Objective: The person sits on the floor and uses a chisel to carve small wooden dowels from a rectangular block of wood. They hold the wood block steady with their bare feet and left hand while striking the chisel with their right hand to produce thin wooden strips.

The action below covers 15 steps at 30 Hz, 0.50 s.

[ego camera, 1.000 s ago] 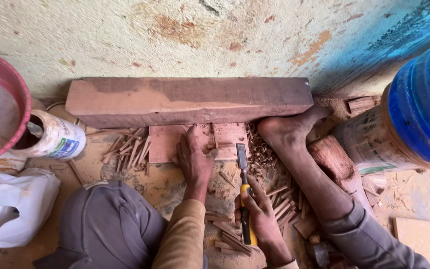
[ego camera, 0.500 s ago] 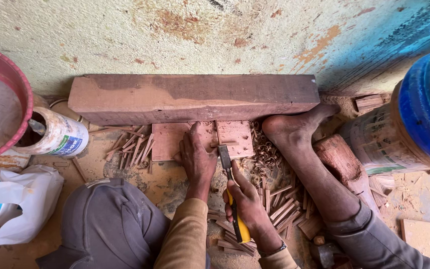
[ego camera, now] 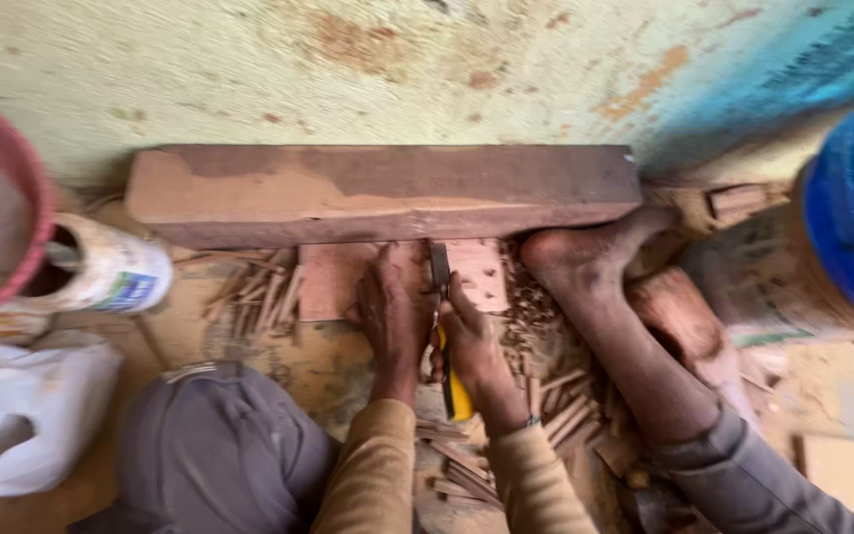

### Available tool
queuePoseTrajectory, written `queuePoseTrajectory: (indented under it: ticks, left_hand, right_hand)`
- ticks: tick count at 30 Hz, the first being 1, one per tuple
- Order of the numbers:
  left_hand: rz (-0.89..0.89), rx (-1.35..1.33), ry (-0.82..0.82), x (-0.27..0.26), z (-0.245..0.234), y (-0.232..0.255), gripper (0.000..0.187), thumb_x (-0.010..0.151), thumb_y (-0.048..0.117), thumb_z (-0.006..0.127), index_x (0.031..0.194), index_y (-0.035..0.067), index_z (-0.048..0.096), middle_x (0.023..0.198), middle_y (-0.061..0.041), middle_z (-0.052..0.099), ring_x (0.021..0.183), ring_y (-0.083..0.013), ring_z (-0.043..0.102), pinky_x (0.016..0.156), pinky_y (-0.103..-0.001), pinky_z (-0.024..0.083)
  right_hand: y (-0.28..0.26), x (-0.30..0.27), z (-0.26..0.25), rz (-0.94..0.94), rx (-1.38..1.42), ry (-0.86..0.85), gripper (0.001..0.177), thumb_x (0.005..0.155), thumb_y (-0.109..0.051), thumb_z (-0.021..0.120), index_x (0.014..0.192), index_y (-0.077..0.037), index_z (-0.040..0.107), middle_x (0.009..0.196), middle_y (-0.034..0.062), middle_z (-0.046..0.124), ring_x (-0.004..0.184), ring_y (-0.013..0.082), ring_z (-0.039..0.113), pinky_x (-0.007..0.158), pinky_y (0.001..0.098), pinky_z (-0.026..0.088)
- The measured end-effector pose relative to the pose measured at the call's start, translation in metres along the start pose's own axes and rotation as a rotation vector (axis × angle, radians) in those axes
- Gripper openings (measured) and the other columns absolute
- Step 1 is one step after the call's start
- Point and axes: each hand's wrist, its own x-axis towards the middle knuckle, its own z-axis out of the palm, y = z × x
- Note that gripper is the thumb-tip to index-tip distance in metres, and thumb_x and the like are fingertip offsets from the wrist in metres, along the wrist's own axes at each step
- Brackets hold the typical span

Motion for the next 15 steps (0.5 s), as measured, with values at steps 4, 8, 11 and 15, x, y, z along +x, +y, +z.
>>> queuePoseTrajectory:
  ticks: [4, 8, 11, 15]
  left_hand:
    - [0.064, -0.028, 0.052, 0.026, 0.004, 0.013, 0.095, 0.070, 0.023, 0.090, 0.149, 0.011, 0.040, 0.130, -0.017, 0.058, 0.124, -0.0368, 0.052, 0.103, -0.054, 0.039]
    - [0.009, -0.004, 0.022, 0.003, 0.003, 0.001, 0.095, 0.071, 0.027, 0.090, 0.149, 0.012, 0.039, 0.130, -0.017, 0.058, 0.123, -0.0367, 0.053, 0.103, -0.054, 0.039]
    - [0.012, -0.005, 0.008, 0.004, 0.005, 0.003, 0.095, 0.071, 0.030, 0.090, 0.149, 0.012, 0.039, 0.130, -0.017, 0.058, 0.123, -0.0366, 0.053, 0.102, -0.054, 0.039]
    - [0.000, -0.011, 0.005, 0.003, 0.007, 0.001, 0.095, 0.072, 0.034, 0.090, 0.149, 0.012, 0.039, 0.130, -0.016, 0.059, 0.123, -0.0364, 0.053, 0.102, -0.054, 0.039]
  right_hand:
    - [-0.003, -0.012, -0.001, 0.019, -0.012, 0.007, 0.064, 0.103, -0.024, 0.048, 0.164, -0.031, 0.028, 0.071, 0.0031, 0.054, 0.049, 0.0128, 0.050, 0.043, 0.0282, 0.047]
    - [0.023, -0.041, -0.010, 0.144, 0.076, 0.036, 0.064, 0.103, -0.024, 0.048, 0.163, -0.034, 0.029, 0.070, 0.0030, 0.054, 0.048, 0.0132, 0.049, 0.043, 0.0280, 0.046]
    - [0.019, -0.037, -0.007, 0.119, 0.077, 0.042, 0.063, 0.103, -0.025, 0.047, 0.163, -0.030, 0.028, 0.069, 0.0026, 0.052, 0.047, 0.0132, 0.050, 0.041, 0.0279, 0.045]
    - [0.000, -0.012, -0.005, 0.048, -0.086, 0.011, 0.063, 0.105, -0.026, 0.042, 0.164, -0.023, 0.022, 0.070, 0.0040, 0.055, 0.048, 0.0125, 0.050, 0.041, 0.0290, 0.048]
